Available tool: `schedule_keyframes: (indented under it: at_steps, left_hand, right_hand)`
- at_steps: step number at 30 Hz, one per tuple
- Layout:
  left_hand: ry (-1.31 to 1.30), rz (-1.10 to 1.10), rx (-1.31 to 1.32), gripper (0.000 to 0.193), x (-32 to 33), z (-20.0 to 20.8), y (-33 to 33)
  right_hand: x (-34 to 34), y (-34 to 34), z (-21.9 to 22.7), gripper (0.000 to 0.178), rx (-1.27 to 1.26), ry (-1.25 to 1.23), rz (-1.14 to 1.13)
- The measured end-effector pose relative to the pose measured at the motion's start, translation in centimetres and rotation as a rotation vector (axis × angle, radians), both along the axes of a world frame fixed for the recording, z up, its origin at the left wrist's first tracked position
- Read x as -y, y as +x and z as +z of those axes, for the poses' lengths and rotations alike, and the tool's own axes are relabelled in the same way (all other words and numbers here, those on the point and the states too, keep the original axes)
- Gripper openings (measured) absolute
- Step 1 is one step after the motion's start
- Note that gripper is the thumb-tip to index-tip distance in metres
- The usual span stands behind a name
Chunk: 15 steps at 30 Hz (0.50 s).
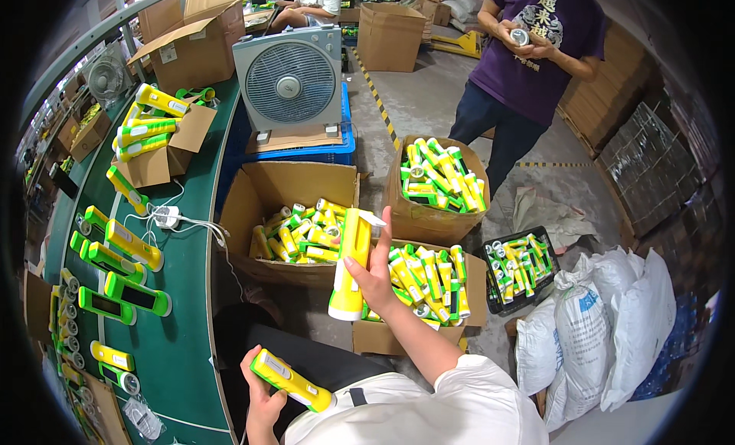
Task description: The person assembles portable flashlights by attaching lens caps onto them by hand, presses their switches to test the lights, and places the flashlights into cardboard boxes.
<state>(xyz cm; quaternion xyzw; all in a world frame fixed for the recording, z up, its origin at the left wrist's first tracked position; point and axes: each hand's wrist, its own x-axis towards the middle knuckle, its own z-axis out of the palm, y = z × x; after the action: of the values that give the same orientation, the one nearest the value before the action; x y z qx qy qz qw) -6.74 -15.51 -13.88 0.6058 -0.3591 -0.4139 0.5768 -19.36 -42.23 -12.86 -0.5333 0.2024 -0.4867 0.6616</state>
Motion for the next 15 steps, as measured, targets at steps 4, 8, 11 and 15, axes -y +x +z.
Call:
schedule_keyframes:
  at_steps: [4, 8, 11, 15]
  left_hand:
    - [0.004, 0.024, 0.067, 0.087, 0.0, -0.4, -0.1]
    - [0.01, 0.013, -0.01, 0.085, -0.2, -0.3, -0.1]
    - [0.013, 0.01, -0.007, 0.085, -0.3, -0.7, 0.0]
    - [0.025, 0.013, -0.035, 0.085, -0.4, -0.4, -0.1]
  right_hand:
    - [-0.2, 0.3, 0.7, 0.078, 0.051, -0.053, -0.031]
    - [0.0, -0.2, 1.1, 0.06, 0.054, 0.061, 0.031]
    - [0.3, -0.5, 0.4, 0.046, 0.102, 0.141, 0.042]
    - [0.3, -0.1, -0.6, 0.04, 0.11, 0.23, 0.055]
